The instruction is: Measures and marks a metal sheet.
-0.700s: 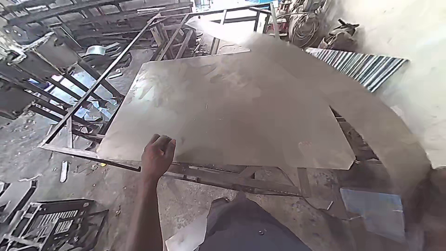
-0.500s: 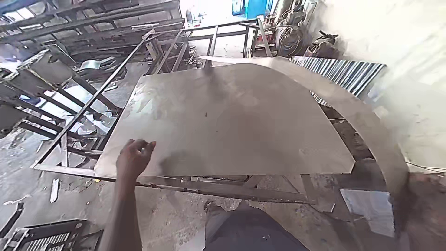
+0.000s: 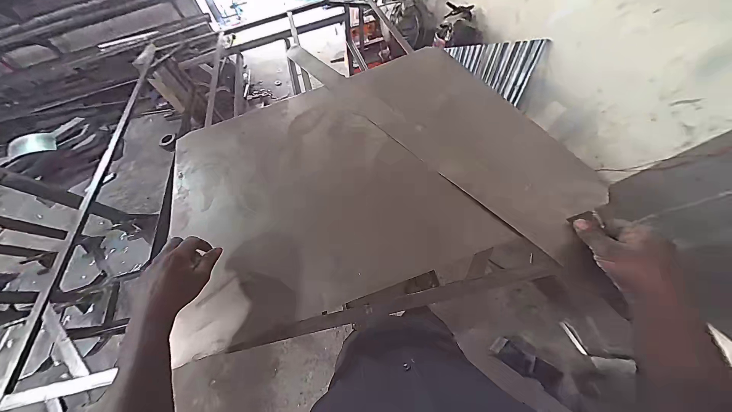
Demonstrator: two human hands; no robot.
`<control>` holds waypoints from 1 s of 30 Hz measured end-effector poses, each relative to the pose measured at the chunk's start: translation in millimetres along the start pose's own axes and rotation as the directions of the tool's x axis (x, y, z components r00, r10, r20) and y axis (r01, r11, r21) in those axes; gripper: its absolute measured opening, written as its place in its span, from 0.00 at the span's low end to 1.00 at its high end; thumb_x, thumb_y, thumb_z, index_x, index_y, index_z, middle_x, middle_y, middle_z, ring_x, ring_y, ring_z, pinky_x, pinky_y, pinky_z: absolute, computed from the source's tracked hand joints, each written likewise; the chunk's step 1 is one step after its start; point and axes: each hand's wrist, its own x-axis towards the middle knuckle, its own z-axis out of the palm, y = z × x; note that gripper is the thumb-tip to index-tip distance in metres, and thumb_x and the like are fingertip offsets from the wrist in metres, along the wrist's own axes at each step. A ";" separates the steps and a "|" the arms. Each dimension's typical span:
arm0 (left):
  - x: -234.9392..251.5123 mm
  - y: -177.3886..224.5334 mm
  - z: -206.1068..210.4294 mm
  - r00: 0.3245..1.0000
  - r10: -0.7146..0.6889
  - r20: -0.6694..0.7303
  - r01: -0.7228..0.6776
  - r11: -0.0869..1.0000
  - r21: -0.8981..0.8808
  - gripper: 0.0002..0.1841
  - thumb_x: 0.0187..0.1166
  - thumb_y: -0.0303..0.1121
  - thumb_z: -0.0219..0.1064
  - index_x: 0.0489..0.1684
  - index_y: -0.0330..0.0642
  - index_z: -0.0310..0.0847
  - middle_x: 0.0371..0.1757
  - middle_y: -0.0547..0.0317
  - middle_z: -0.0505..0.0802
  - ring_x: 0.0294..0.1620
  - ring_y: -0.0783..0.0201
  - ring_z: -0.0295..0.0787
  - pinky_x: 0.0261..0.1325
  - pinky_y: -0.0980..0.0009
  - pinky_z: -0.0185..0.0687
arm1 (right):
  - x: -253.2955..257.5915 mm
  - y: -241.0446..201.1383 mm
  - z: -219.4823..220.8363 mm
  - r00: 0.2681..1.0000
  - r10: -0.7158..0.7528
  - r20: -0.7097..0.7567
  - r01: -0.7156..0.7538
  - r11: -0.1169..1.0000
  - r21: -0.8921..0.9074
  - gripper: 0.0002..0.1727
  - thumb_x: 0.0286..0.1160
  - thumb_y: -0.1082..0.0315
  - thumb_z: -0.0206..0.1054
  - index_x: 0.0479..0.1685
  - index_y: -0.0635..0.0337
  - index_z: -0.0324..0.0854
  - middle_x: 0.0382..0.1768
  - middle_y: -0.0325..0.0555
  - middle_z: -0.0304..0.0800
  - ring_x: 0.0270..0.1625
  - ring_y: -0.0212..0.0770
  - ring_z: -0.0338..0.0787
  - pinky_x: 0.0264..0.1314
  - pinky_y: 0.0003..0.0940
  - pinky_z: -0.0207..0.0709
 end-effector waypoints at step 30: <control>177.1 210.4 4.3 0.903 0.424 0.068 -0.388 0.872 -0.298 0.34 0.66 0.57 0.80 0.64 0.45 0.78 0.45 0.56 0.87 0.41 0.59 0.87 0.45 0.52 0.88 | 182.3 -322.7 219.4 0.709 -0.539 0.454 0.676 0.703 -0.221 0.34 0.86 0.42 0.56 0.85 0.52 0.65 0.72 0.67 0.78 0.60 0.70 0.88 0.52 0.71 0.81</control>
